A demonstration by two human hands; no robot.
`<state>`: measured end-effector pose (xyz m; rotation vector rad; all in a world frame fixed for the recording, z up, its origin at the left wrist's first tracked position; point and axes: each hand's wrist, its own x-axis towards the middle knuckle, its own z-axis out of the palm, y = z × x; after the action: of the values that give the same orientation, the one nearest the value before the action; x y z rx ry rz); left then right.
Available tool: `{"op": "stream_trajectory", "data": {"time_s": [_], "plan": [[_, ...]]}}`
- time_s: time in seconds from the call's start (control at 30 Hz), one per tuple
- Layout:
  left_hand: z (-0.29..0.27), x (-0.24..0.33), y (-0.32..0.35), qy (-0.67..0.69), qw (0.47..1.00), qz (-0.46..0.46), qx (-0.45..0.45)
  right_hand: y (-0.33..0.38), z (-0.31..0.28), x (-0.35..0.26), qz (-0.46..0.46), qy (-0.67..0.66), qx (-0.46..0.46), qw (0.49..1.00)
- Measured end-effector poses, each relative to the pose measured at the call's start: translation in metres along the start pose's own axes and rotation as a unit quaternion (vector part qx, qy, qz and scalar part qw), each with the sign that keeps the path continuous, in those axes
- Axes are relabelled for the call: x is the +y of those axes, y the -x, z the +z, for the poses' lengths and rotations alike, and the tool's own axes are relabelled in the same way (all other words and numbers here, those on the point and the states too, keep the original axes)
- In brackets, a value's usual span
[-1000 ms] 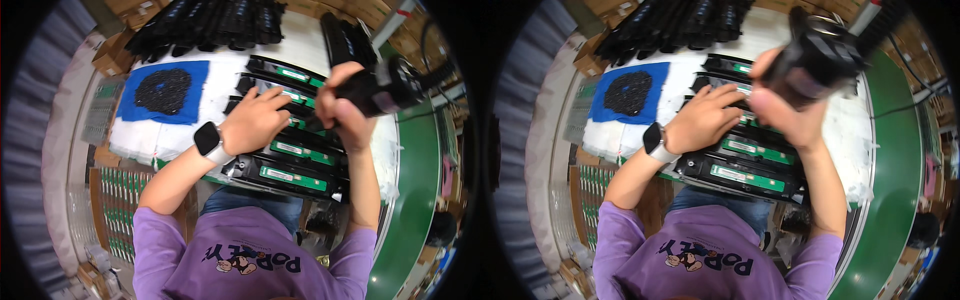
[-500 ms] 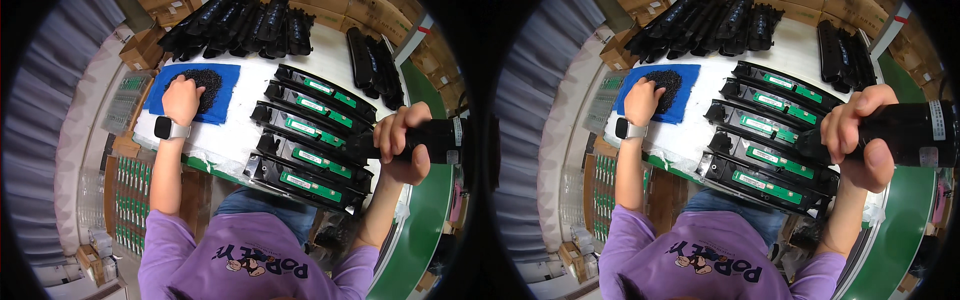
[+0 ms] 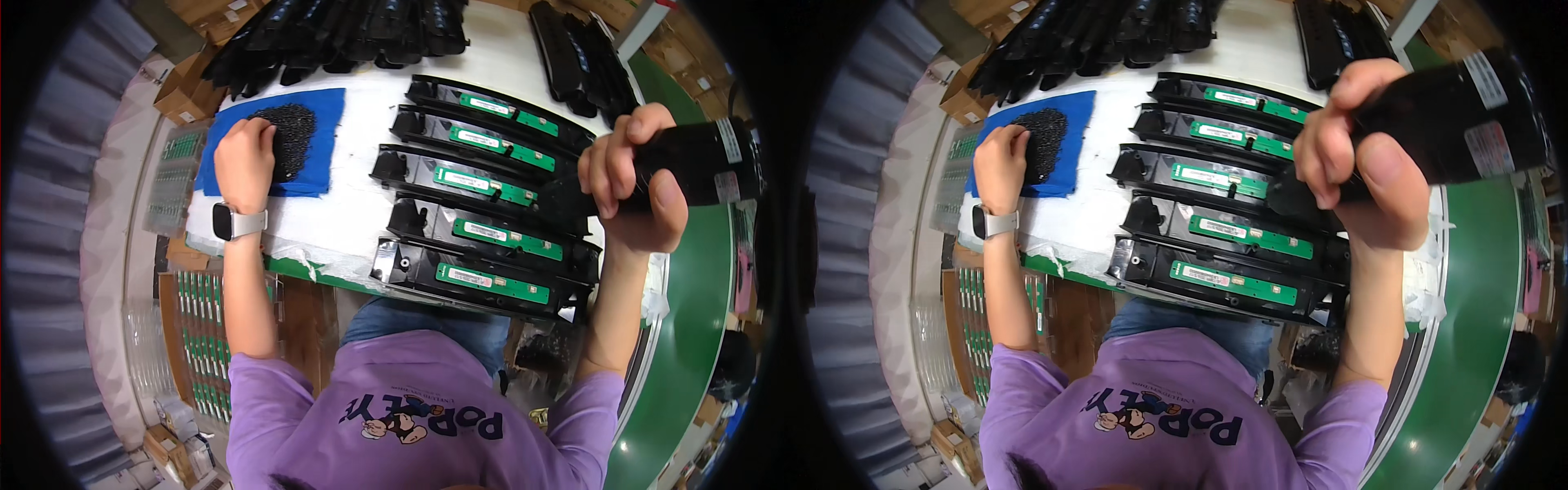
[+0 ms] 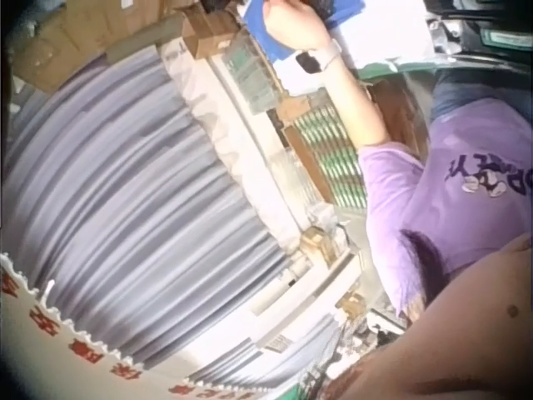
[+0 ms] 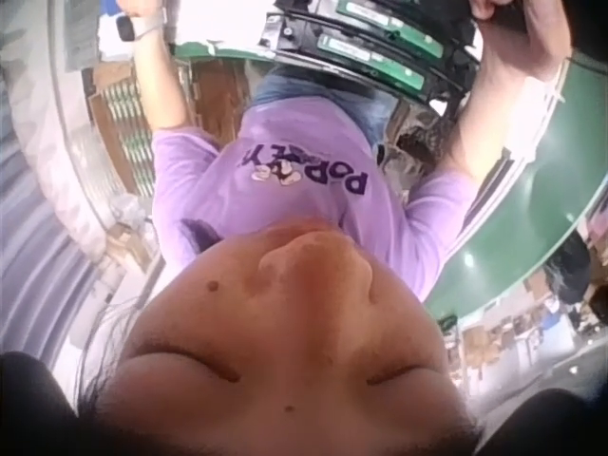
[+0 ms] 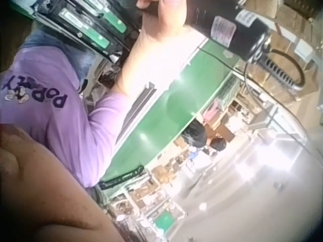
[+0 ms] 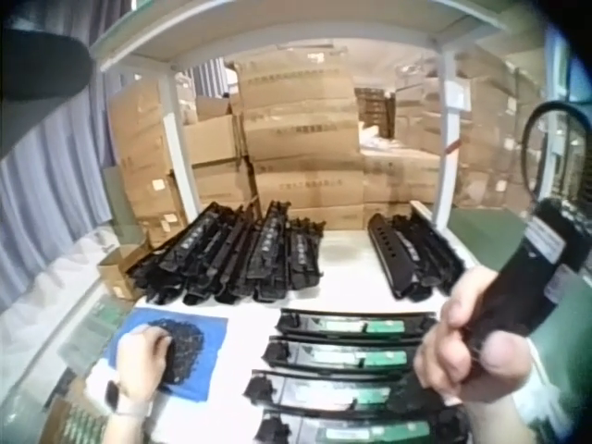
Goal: Assembling circuit boards onto plastic housings using an electric screwdriver.
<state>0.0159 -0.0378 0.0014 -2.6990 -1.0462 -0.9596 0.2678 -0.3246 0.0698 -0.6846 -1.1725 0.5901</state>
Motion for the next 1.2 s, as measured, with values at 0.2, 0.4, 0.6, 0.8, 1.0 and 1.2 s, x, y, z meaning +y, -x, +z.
{"op": "stream_trajectory", "data": {"time_s": [0.2, 0.4, 0.6, 0.8, 1.0, 1.2], "plan": [[0.0, 0.0, -0.003, -0.001, 1.0, -0.012, -0.001, -0.004, -0.003, 0.004, -0.008, 0.003, -0.004, 1.0], [0.002, 0.033, -0.008, 0.416, 0.901, -0.062, -0.108, -0.019, 0.003, -0.009, 0.02, 0.006, -0.008, 1.0], [-0.011, 0.118, -0.009, 0.62, 0.741, 0.016, -0.257, -0.049, 0.022, -0.011, -0.039, -0.1, -0.026, 0.994], [-0.007, 0.137, -0.007, 0.676, 0.663, 0.035, -0.319, -0.049, 0.026, -0.016, -0.073, -0.136, -0.038, 0.987], [0.002, 0.14, -0.004, 0.649, 0.701, 0.054, -0.29, -0.044, 0.033, -0.004, -0.077, -0.08, -0.01, 0.994], [-0.002, 0.136, -0.005, 0.628, 0.705, 0.05, -0.327, -0.044, 0.027, 0.006, -0.067, -0.096, -0.051, 0.992]]}}
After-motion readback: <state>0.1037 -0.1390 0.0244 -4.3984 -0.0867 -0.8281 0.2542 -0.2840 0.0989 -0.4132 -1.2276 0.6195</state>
